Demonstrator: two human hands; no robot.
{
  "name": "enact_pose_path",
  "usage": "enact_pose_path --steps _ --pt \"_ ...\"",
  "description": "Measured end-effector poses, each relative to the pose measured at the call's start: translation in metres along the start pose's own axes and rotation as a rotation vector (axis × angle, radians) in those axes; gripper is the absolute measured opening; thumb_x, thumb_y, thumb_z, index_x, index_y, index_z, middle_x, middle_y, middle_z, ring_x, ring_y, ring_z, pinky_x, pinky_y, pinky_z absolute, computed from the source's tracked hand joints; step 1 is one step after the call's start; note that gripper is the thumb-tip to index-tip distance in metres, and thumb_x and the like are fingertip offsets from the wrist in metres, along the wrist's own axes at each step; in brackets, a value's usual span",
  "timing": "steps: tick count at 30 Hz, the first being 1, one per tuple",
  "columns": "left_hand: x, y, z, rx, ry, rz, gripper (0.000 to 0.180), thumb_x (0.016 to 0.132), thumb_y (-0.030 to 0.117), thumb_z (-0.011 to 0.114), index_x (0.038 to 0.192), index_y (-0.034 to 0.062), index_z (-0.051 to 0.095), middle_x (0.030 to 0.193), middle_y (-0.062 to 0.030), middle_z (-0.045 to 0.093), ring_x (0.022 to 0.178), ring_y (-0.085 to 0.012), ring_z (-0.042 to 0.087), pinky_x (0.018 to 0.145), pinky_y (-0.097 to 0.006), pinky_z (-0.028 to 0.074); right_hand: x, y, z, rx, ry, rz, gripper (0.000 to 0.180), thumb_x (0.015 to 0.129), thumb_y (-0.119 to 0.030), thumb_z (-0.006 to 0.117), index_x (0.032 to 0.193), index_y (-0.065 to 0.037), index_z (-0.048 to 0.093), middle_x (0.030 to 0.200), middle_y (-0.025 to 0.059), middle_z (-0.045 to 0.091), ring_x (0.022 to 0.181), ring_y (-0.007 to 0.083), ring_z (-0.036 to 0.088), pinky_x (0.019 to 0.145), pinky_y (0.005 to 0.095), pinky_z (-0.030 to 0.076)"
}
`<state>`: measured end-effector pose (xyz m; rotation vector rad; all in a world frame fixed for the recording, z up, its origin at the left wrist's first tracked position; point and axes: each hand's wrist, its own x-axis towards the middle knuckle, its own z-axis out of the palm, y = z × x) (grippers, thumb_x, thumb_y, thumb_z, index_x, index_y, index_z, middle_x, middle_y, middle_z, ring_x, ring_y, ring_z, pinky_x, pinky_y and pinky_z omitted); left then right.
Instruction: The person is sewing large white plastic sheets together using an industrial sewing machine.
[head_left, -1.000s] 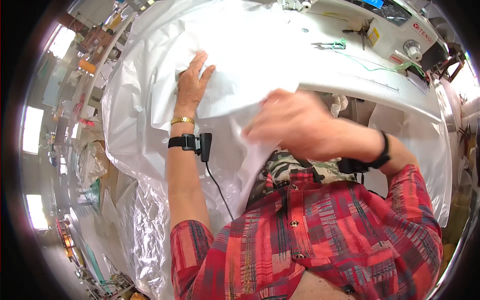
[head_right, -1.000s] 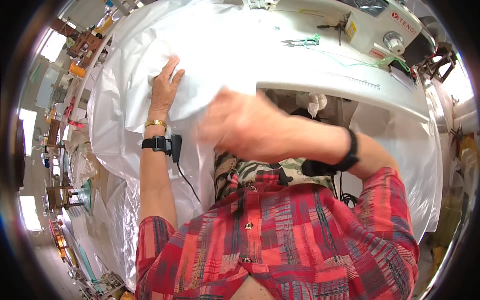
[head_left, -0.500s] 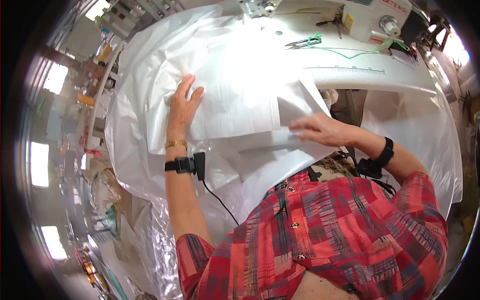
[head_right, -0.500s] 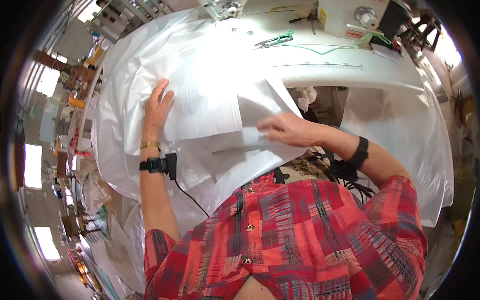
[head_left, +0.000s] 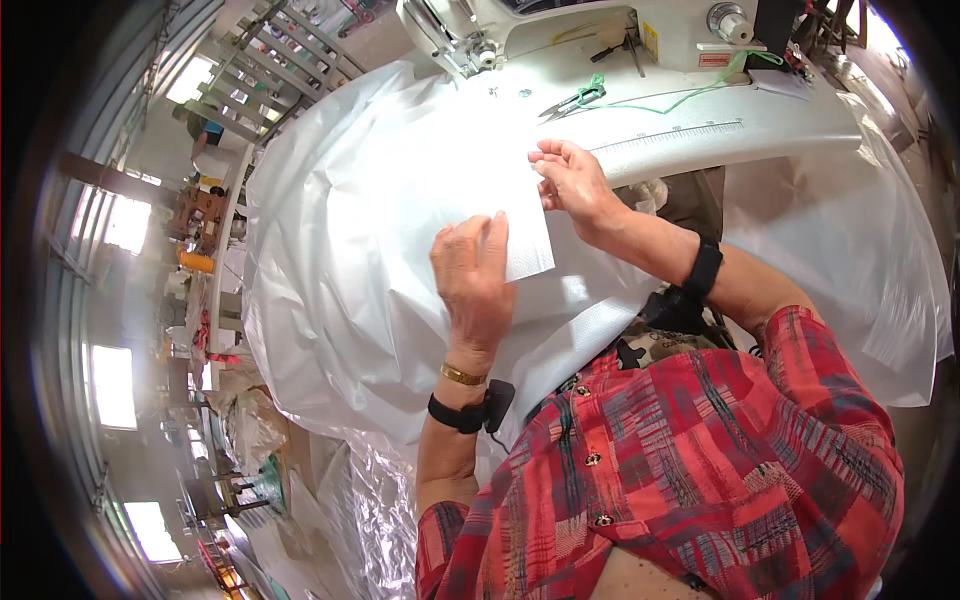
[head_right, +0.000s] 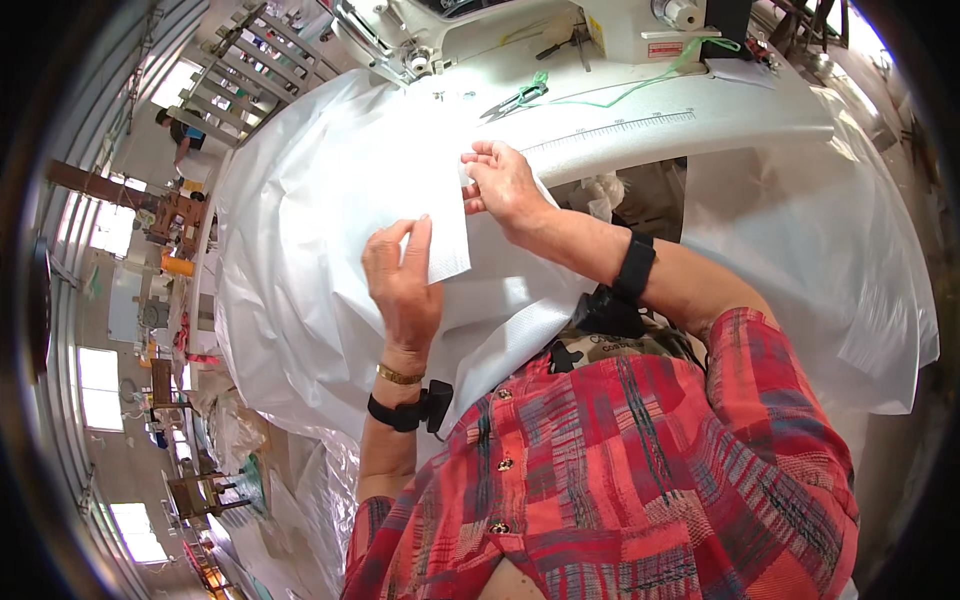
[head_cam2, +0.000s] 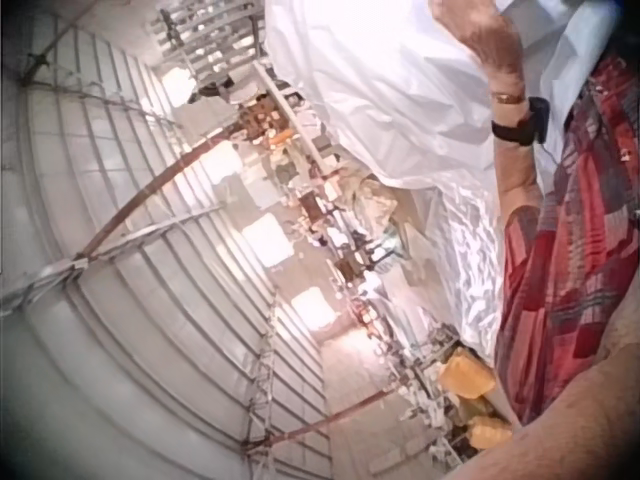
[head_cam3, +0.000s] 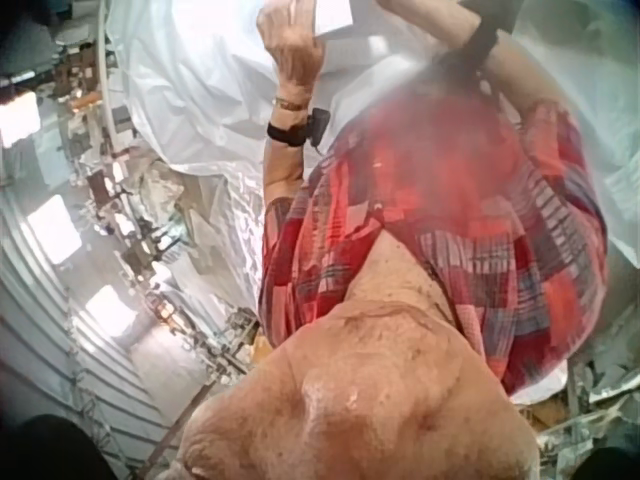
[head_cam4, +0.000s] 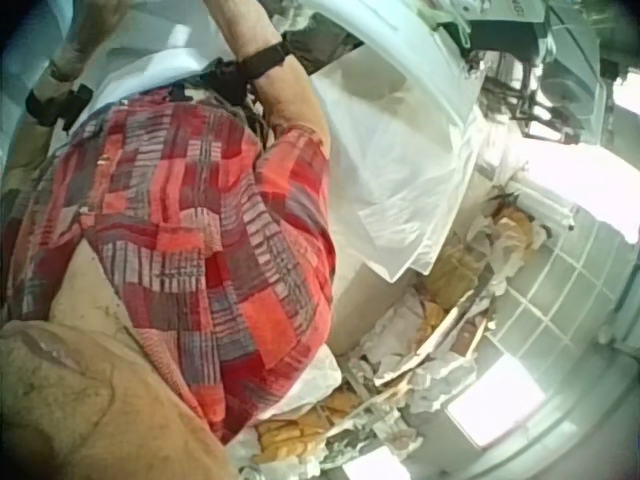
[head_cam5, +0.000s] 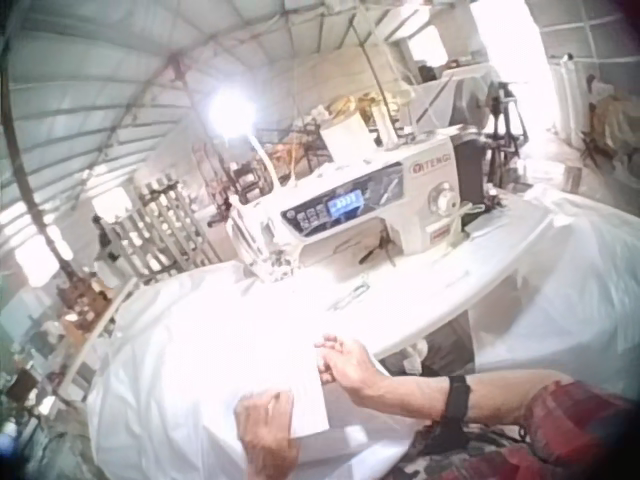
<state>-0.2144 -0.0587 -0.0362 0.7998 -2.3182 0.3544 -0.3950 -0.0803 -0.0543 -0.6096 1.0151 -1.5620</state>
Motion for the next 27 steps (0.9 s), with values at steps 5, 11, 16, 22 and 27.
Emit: enact_pose_path --steps 5,11,16,22,27 --pt "0.036 -0.003 -0.024 -0.287 0.243 -0.269 0.018 0.08 -0.003 0.067 0.098 -0.0008 0.069 0.089 -0.01 0.063 0.081 -0.0228 0.061 0.075 -0.031 0.049 0.02 -0.012 0.009 0.133 -0.088 0.188 0.043 0.094 -0.013 0.057 0.132 0.004 0.045 0.103 0.0101 0.065 0.058 0.0129 0.057 0.058 0.028 0.054" --pt "0.044 -0.02 -0.039 -0.532 0.138 -0.529 0.012 0.089 0.011 0.071 0.093 -0.0005 0.067 0.075 -0.0069 0.064 0.069 -0.0209 0.06 0.072 -0.031 0.048 -0.028 0.02 0.005 0.084 -0.318 0.158 0.018 0.092 -0.026 0.066 0.088 -0.009 0.065 0.077 -0.0006 0.062 0.069 0.0082 0.059 0.065 0.0273 0.049" --pt "0.028 -0.013 -0.037 -0.412 0.063 -0.347 0.009 0.089 0.008 0.068 0.093 0.0009 0.065 0.082 -0.008 0.064 0.072 -0.0214 0.06 0.075 -0.032 0.047 -0.094 0.013 -0.014 -0.078 -0.544 0.085 0.02 0.093 -0.023 0.067 0.088 -0.004 0.069 0.083 -0.003 0.062 0.08 0.0078 0.054 0.077 0.0252 0.044" --pt "0.009 0.013 -0.031 -0.547 -0.181 -0.315 0.007 0.09 0.003 0.065 0.089 -0.0022 0.061 0.075 -0.0058 0.056 0.069 -0.0142 0.051 0.064 -0.026 0.043 -0.113 -0.003 -0.03 -0.396 -0.776 -0.276 0.02 0.09 -0.02 0.07 0.086 -0.001 0.068 0.075 0.0085 0.063 0.075 0.0179 0.062 0.069 0.0314 0.047" --pt "-0.025 0.012 -0.005 -0.903 -0.25 -0.636 0.009 0.09 0.005 0.065 0.091 -0.0004 0.058 0.079 -0.0035 0.06 0.069 -0.0099 0.054 0.063 -0.025 0.045 -0.119 0.008 -0.024 -0.96 -0.992 -0.422 0.036 0.095 -0.03 0.06 0.07 -0.004 0.054 0.068 0.0141 0.062 0.059 0.0383 0.059 0.056 0.0474 0.045"
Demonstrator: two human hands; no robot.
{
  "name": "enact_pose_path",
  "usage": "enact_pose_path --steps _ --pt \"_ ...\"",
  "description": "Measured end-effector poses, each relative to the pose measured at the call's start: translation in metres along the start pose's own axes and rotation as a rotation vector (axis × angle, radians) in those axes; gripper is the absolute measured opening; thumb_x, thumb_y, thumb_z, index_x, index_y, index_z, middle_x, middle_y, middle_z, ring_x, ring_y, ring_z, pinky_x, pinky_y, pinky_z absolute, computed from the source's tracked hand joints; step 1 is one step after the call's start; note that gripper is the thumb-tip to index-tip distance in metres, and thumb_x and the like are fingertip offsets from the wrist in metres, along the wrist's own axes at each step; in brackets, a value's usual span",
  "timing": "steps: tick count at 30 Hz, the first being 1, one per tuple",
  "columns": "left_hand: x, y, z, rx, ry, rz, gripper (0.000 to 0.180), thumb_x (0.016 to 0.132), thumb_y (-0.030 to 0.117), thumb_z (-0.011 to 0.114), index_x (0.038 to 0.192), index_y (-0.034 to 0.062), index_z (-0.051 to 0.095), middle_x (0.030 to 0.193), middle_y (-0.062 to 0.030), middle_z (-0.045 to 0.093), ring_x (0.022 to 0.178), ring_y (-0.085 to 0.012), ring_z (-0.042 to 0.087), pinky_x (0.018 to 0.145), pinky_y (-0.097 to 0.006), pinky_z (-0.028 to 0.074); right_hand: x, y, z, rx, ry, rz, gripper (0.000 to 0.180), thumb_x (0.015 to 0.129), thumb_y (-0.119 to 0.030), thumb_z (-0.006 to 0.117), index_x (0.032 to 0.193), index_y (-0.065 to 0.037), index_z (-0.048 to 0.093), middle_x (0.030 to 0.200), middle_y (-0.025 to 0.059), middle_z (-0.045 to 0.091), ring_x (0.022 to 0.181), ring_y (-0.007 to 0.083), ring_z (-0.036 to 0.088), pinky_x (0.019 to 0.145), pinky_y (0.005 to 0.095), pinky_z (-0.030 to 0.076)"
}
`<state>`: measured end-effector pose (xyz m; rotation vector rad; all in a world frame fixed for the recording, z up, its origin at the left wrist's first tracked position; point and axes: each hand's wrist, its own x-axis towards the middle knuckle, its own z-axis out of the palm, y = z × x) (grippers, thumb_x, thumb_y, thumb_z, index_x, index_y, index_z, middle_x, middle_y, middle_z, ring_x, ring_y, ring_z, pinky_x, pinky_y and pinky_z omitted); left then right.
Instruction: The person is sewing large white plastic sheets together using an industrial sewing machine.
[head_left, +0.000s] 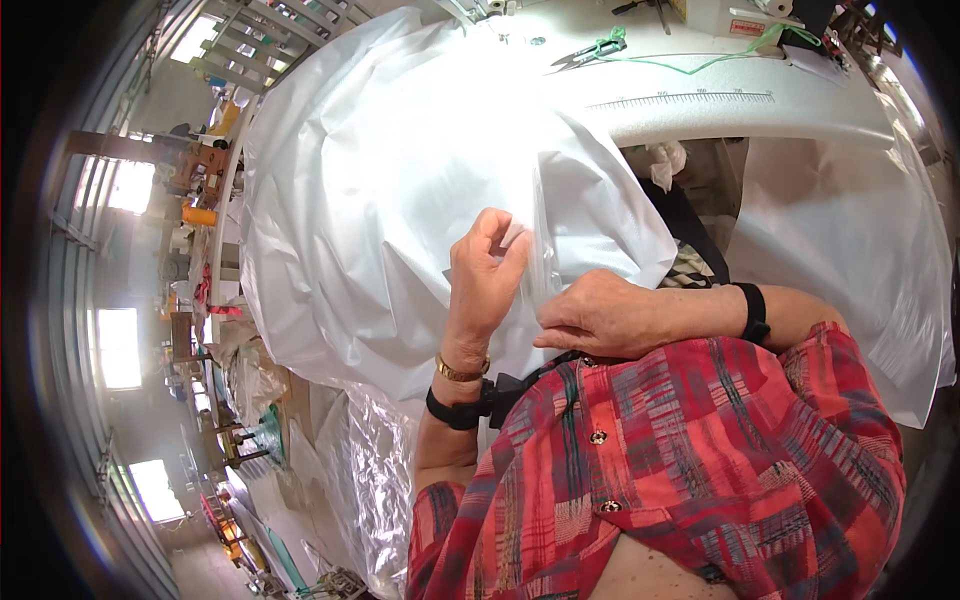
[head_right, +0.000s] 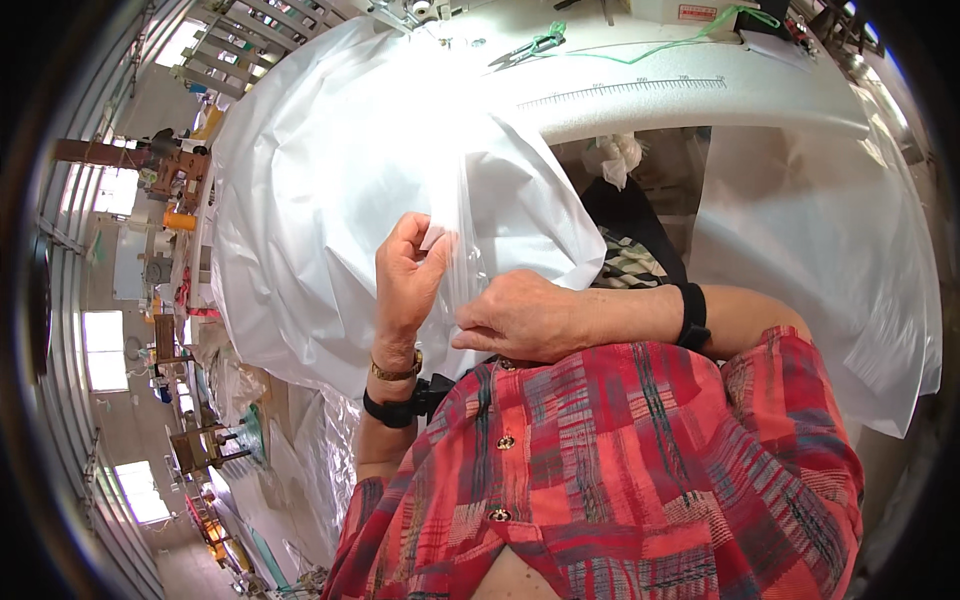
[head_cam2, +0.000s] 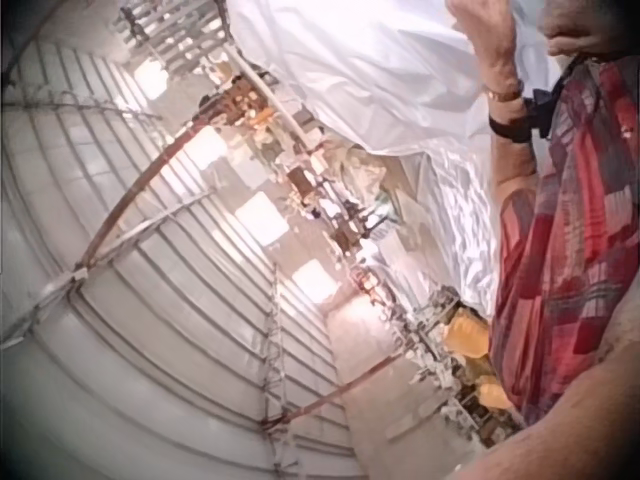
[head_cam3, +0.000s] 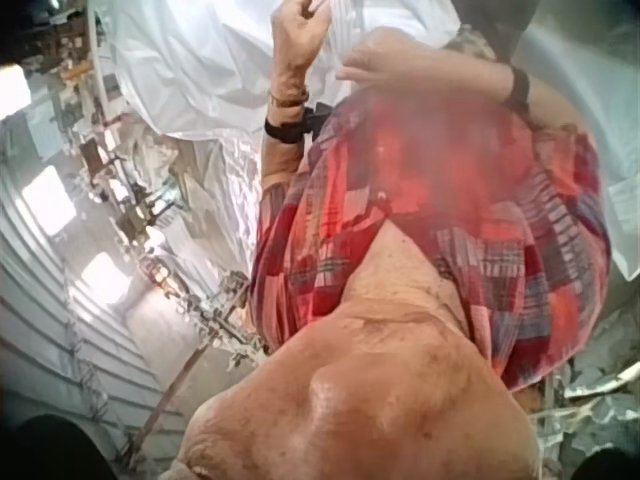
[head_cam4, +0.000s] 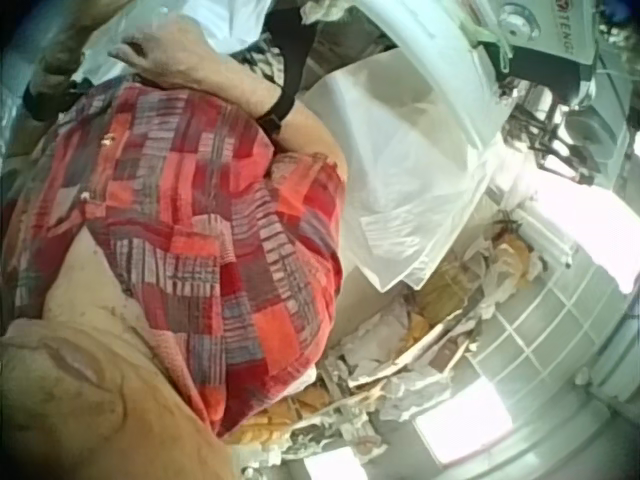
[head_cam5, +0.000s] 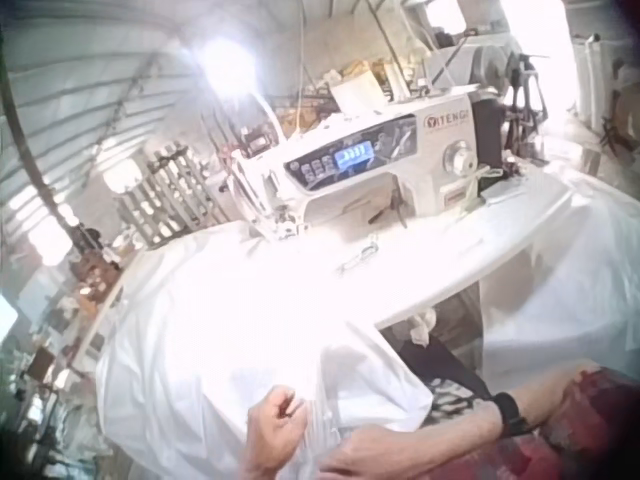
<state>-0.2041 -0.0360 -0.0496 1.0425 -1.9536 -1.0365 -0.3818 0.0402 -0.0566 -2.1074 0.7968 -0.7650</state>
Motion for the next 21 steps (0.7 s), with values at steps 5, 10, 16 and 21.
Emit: enact_pose_path --steps 5,10,16,21 --pt "-0.003 -0.004 0.009 -0.317 -0.033 -0.205 0.008 0.093 0.006 0.064 0.096 0.0014 0.059 0.085 -0.0016 0.064 0.072 -0.0061 0.059 0.064 -0.02 0.048 0.006 -0.008 0.006 -0.11 0.136 -0.08 0.029 0.093 -0.029 0.06 0.079 -0.003 0.057 0.064 0.016 0.061 0.059 0.0392 0.06 0.054 0.0472 0.046" --pt "-0.004 -0.006 0.012 -0.413 -0.066 -0.204 0.011 0.097 0.007 0.058 0.104 -0.0011 0.059 0.09 -0.0062 0.067 0.077 -0.0115 0.065 0.07 -0.028 0.057 0.009 -0.001 0.008 -0.201 -0.102 -0.009 0.026 0.092 -0.024 0.059 0.08 -0.001 0.056 0.064 0.0164 0.061 0.06 0.0395 0.062 0.053 0.0482 0.048" --pt "-0.001 0.004 0.013 -0.484 0.01 -0.286 0.017 0.098 0.013 0.058 0.104 -0.0029 0.059 0.088 -0.0047 0.066 0.076 -0.008 0.062 0.07 -0.028 0.059 0.008 0.001 0.011 -0.226 -0.037 -0.116 0.024 0.092 -0.022 0.061 0.082 -0.003 0.051 0.076 0.0132 0.058 0.06 0.0359 0.062 0.052 0.0447 0.049" --pt "0.0 -0.001 0.016 -0.49 0.024 -0.276 0.017 0.098 0.015 0.06 0.096 -0.0026 0.06 0.083 -0.0034 0.065 0.073 -0.0069 0.061 0.069 -0.028 0.059 0.01 -0.003 0.001 -0.296 -0.142 -0.072 0.013 0.084 -0.014 0.06 0.083 -0.001 0.056 0.079 0.0133 0.06 0.071 0.0346 0.065 0.059 0.0445 0.053"
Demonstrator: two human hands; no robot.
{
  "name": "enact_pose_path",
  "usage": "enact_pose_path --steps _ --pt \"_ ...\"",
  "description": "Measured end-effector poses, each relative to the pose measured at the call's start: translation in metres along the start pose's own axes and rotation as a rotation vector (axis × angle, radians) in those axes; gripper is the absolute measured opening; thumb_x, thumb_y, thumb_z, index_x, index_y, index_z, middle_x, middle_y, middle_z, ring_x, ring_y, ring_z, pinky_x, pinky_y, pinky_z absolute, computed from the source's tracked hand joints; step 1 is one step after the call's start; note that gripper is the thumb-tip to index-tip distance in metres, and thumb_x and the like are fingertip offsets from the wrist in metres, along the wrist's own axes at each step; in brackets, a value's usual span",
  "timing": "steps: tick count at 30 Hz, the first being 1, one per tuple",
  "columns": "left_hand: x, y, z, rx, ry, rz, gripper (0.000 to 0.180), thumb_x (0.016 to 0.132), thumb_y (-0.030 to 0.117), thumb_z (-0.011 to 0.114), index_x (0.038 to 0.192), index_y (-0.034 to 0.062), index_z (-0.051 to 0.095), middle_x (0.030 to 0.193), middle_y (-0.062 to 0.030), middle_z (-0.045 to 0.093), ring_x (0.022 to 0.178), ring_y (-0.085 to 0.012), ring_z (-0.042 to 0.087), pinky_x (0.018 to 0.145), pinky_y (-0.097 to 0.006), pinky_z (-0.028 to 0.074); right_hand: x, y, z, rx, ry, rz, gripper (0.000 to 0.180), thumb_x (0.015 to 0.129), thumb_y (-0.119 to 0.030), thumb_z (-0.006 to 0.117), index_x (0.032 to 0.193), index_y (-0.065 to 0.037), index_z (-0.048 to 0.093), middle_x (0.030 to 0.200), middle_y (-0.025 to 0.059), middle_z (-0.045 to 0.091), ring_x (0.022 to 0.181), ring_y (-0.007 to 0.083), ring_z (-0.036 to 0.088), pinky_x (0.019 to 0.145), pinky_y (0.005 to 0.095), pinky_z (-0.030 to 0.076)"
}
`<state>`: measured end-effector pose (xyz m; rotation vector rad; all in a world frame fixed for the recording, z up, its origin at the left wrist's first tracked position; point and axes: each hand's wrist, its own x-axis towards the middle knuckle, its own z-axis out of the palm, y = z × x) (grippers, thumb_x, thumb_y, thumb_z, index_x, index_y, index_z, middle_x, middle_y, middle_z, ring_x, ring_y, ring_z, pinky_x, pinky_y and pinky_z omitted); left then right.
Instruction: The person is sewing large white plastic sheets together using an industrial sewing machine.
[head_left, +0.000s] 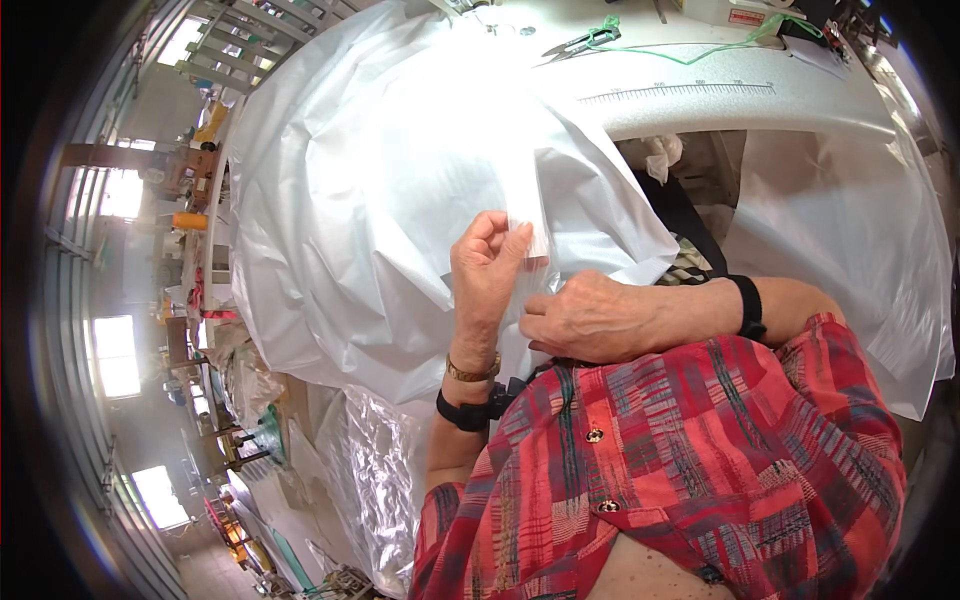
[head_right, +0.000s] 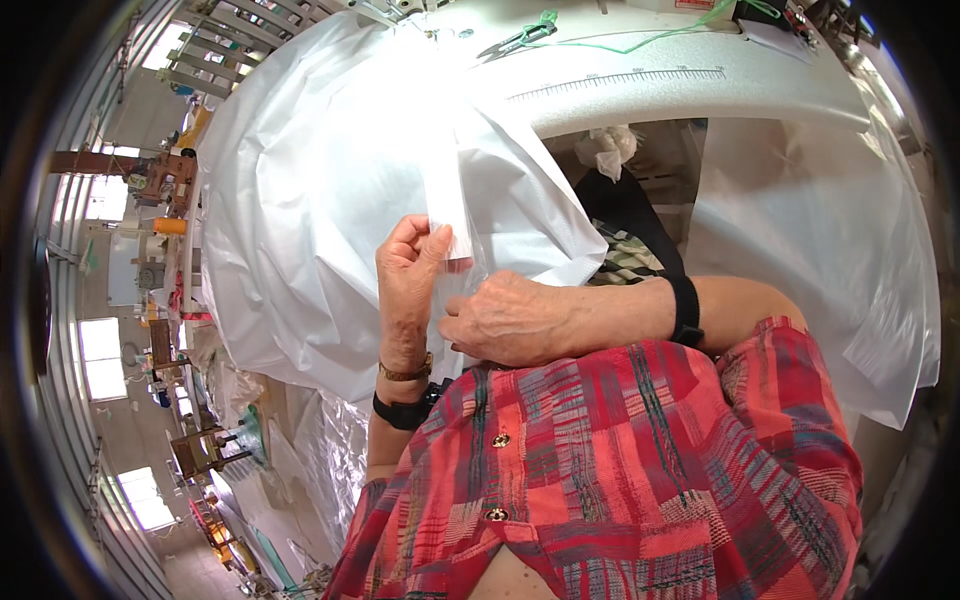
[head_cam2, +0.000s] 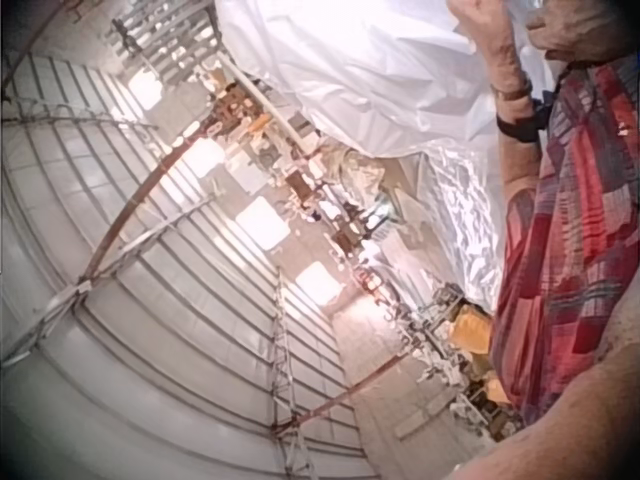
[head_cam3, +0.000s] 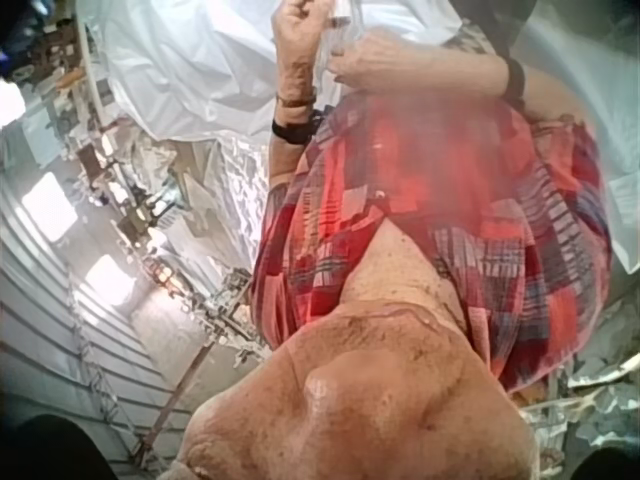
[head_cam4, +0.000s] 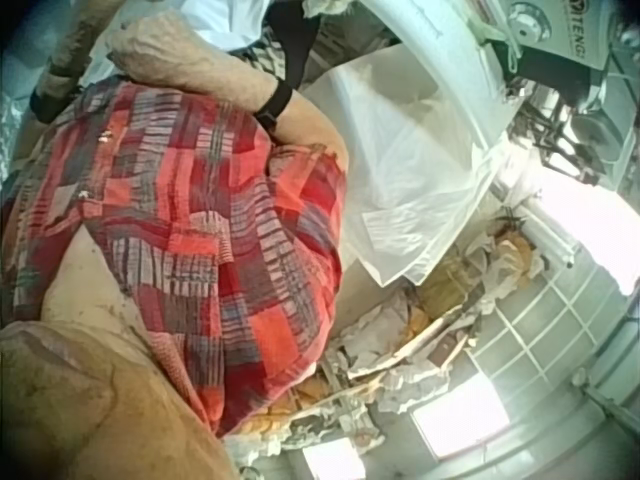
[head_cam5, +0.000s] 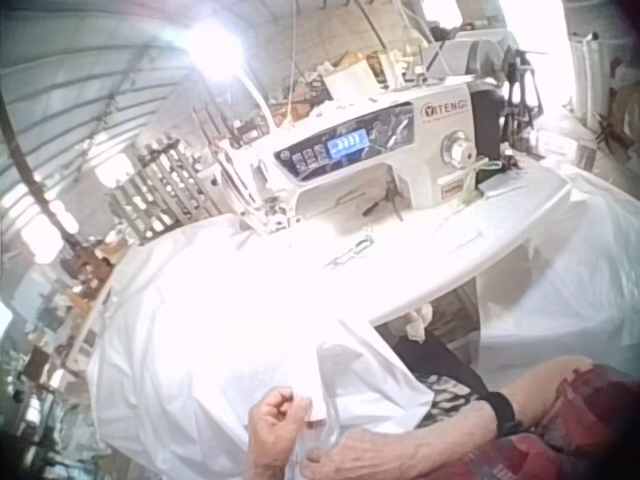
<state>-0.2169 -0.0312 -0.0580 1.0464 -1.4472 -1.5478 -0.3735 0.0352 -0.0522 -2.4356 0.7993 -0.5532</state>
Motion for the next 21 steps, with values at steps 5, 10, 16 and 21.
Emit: enact_pose_path --steps 5,10,16,21 --pt "-0.001 0.008 0.003 0.014 0.077 0.005 0.014 0.096 0.014 0.062 0.089 0.002 0.062 0.073 0.0036 0.056 0.063 -0.0039 0.052 0.063 -0.026 0.057 -0.03 0.008 -0.049 -0.22 0.282 -0.014 0.013 0.078 -0.008 0.06 0.089 -0.003 0.055 0.084 0.0103 0.057 0.076 0.0296 0.063 0.062 0.0391 0.053" --pt "-0.005 0.011 -0.003 -0.058 0.052 0.011 0.014 0.095 0.014 0.065 0.087 0.0031 0.062 0.075 0.0031 0.06 0.061 -0.0022 0.051 0.056 -0.019 0.043 -0.067 0.026 -0.07 -0.545 0.502 0.42 0.023 0.085 -0.023 0.068 0.089 -0.005 0.054 0.08 0.0114 0.057 0.074 0.0321 0.061 0.064 0.0419 0.049" --pt "-0.002 0.021 0.01 0.028 0.007 0.026 0.015 0.094 0.014 0.065 0.084 0.0031 0.06 0.069 0.0029 0.059 0.059 -0.0033 0.051 0.054 -0.019 0.042 -0.08 0.04 -0.048 -0.277 0.277 0.456 0.018 0.091 -0.02 0.058 0.086 -0.004 0.051 0.079 0.0152 0.057 0.074 0.0366 0.06 0.065 0.045 0.047" --pt "-0.001 0.032 0.014 0.107 -0.033 0.022 0.014 0.094 0.011 0.064 0.085 0.0018 0.061 0.067 0.0014 0.057 0.057 -0.0042 0.051 0.052 -0.021 0.043 -0.032 0.008 -0.062 0.063 0.165 0.267 0.018 0.091 -0.018 0.056 0.084 -0.003 0.051 0.071 0.0172 0.054 0.069 0.0372 0.058 0.062 0.045 0.046"
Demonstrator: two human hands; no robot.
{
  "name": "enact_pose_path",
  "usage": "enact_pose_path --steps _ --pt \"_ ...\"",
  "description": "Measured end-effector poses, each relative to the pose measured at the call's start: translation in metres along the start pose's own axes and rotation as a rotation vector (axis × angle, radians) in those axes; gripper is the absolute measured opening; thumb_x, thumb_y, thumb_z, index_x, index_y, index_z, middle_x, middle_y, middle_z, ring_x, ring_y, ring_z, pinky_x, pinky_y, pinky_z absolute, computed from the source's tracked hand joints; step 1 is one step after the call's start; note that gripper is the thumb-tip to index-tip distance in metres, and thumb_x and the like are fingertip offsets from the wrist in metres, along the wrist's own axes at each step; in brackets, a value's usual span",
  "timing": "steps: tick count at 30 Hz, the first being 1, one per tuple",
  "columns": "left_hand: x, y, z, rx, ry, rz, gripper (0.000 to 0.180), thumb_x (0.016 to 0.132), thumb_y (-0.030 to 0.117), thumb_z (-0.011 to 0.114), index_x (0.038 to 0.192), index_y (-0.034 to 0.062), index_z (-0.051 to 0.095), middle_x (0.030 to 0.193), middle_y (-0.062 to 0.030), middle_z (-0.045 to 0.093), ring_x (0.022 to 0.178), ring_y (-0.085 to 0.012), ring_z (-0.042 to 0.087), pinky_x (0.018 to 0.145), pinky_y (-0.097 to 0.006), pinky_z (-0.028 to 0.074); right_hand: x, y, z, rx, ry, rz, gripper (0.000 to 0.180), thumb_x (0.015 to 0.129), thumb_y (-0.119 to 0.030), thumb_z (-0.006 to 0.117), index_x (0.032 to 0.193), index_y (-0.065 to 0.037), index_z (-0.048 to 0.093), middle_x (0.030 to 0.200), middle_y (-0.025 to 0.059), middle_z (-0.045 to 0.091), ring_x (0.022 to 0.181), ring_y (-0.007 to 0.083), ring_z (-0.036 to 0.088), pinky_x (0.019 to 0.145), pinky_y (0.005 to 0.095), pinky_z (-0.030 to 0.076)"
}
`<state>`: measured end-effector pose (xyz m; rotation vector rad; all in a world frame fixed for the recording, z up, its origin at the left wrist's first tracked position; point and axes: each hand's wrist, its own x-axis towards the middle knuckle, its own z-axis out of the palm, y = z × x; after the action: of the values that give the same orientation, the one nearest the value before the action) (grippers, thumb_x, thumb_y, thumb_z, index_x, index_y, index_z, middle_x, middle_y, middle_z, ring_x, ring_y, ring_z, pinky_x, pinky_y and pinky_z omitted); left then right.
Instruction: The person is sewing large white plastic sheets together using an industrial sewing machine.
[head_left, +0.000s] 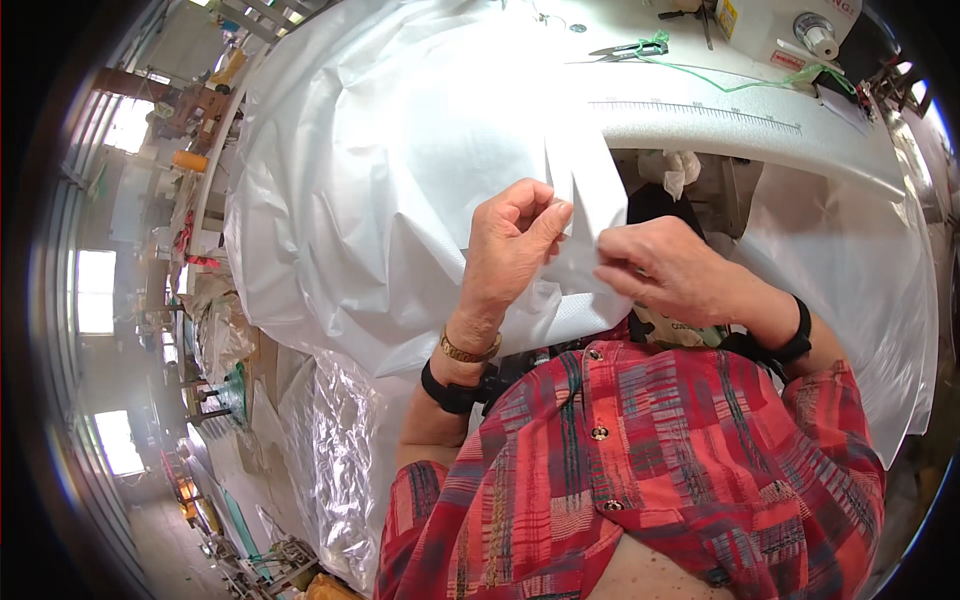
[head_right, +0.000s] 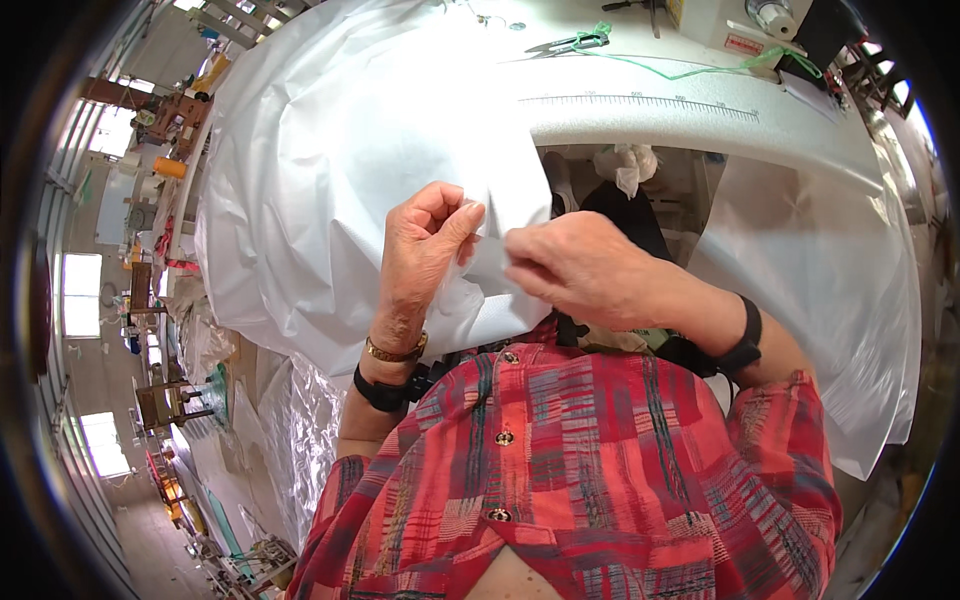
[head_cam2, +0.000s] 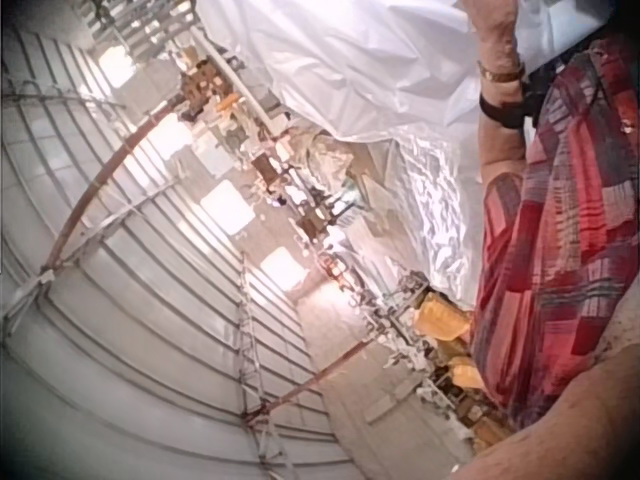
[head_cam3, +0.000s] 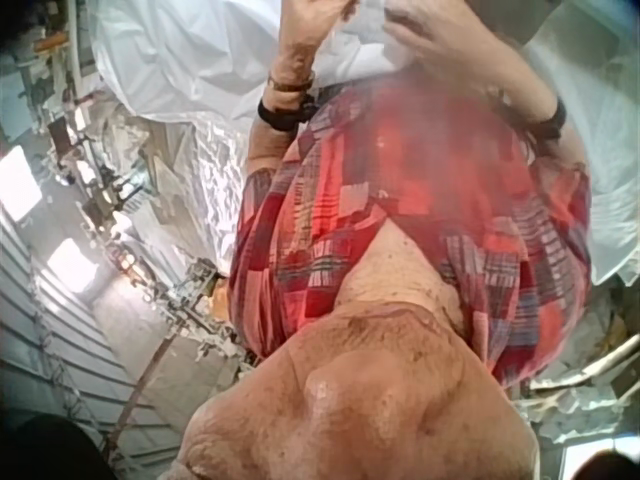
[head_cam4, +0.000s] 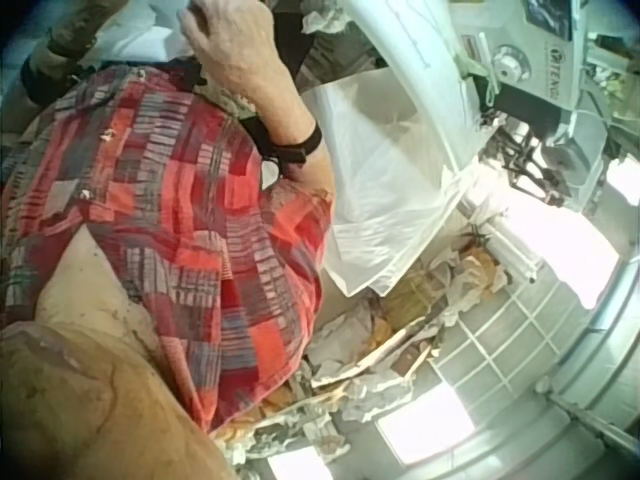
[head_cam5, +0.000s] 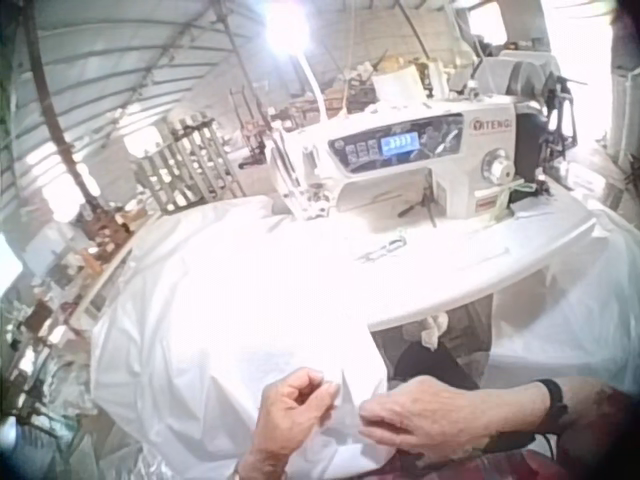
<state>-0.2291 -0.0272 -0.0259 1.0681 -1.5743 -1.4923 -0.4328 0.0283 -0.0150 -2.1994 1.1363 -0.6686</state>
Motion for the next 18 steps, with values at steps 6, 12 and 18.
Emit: enact_pose_path --steps 6,12,18 --pt "0.0 0.004 -0.006 0.067 -0.043 0.091 0.013 0.095 0.008 0.061 0.086 -0.002 0.061 0.067 -0.001 0.06 0.058 -0.0053 0.054 0.053 -0.021 0.044 0.023 -0.012 0.009 0.124 -0.058 -0.06 0.022 0.089 -0.017 0.058 0.075 -0.001 0.052 0.061 0.0182 0.053 0.06 0.0369 0.057 0.058 0.0445 0.044" --pt "-0.003 0.007 -0.01 0.084 -0.047 0.1 0.012 0.095 0.006 0.059 0.091 -0.0036 0.065 0.075 -0.0008 0.065 0.066 -0.0037 0.056 0.058 -0.021 0.046 0.029 -0.022 0.011 0.121 -0.021 -0.096 0.022 0.086 -0.018 0.059 0.073 -0.001 0.054 0.063 0.0193 0.055 0.062 0.0378 0.059 0.06 0.0454 0.046" --pt "-0.005 -0.003 -0.017 0.093 -0.004 0.118 0.014 0.096 0.008 0.059 0.09 -0.0039 0.064 0.072 0.0009 0.062 0.068 -0.0022 0.051 0.058 -0.021 0.043 0.038 -0.022 0.021 0.103 -0.064 -0.087 0.022 0.085 -0.018 0.06 0.072 0.0 0.055 0.062 0.019 0.056 0.061 0.0389 0.06 0.06 0.0467 0.047"
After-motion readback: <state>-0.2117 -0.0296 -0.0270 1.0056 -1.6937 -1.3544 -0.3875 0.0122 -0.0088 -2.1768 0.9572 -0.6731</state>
